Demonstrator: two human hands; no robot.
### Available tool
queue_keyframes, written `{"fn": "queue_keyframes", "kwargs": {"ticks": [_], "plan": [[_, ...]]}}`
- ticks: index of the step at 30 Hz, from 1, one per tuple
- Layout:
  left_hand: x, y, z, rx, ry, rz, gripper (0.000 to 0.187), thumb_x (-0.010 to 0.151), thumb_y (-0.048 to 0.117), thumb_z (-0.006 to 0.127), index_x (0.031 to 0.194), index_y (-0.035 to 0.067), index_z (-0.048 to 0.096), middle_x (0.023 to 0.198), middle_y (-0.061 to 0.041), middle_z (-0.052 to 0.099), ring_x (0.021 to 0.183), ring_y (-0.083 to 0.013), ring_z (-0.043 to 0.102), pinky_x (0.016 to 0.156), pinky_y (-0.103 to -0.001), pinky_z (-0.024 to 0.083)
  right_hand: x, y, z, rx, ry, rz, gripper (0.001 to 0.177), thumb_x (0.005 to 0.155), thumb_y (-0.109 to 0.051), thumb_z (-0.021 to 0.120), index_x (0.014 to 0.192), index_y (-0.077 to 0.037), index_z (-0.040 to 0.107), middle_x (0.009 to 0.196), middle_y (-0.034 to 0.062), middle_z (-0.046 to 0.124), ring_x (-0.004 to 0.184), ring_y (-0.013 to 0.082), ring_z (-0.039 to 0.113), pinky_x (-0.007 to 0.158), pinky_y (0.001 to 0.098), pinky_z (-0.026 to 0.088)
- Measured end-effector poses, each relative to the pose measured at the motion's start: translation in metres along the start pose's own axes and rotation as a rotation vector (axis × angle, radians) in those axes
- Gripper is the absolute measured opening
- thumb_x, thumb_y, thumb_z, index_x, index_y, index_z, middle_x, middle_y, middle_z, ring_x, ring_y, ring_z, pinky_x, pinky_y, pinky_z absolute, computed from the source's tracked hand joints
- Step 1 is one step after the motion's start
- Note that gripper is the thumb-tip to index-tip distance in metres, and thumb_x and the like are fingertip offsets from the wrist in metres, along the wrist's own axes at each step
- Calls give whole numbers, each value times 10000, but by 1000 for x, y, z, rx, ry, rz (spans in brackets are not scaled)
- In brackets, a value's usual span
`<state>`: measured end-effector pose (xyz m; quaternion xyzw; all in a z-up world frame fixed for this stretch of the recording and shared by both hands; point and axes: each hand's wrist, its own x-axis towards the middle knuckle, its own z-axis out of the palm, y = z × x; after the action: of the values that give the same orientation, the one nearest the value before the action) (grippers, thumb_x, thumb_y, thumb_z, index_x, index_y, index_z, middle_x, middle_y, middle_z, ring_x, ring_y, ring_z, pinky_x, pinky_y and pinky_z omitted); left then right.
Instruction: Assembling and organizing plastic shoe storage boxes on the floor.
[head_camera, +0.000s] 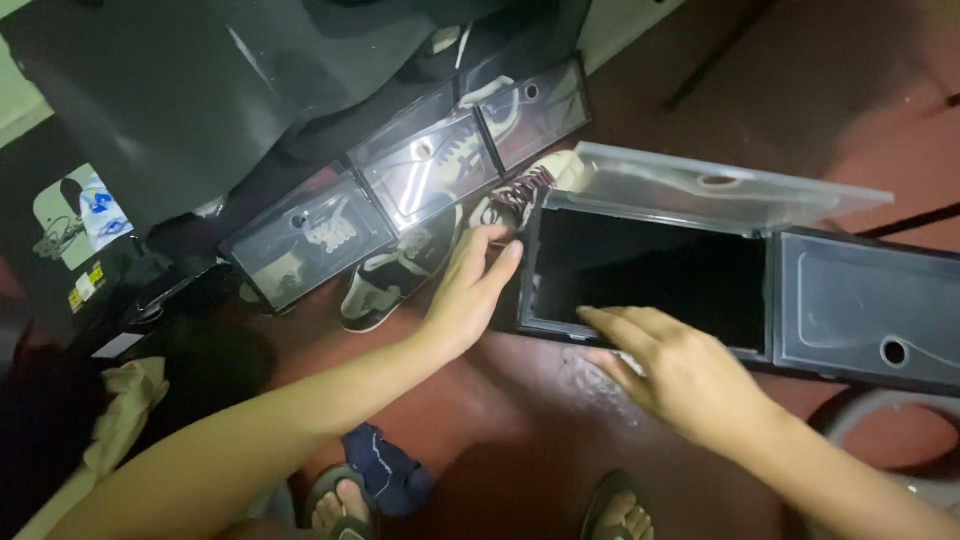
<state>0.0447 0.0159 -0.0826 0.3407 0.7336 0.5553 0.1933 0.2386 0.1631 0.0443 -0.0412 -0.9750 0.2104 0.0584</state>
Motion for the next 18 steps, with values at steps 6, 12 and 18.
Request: {"fn": "queue_keyframes", "kwargs": {"ticks": [6,12,18], "plan": [[20,42,-19,-148,-203,-293,414,930,393,682,1112,32,593,966,-125,682,752,-167,684,502,-304,607,75,-24,-3,293,-203,542,477,952,-383,677,1365,-144,681,1028,157,772,800,248,781,742,359,589],[27,38,-7,-209,-365,-408,400,956,451,608,1069,73,544,885,-67,675,699,-147,673,531,-306,593,98,29,41,1045,-100,754,335,937,-282,656,1160,-33,678,1109,79,715,995,211,677,810,398,590],[27,4,24,-376,-433,-151,365,1041,417,540,1053,54,577,905,-55,686,727,-155,629,631,-323,520,90,91,69,1348,-93,852,192,1019,-250,650,1134,-96,645,1092,32,647,1030,182,613,920,389,504]]}}
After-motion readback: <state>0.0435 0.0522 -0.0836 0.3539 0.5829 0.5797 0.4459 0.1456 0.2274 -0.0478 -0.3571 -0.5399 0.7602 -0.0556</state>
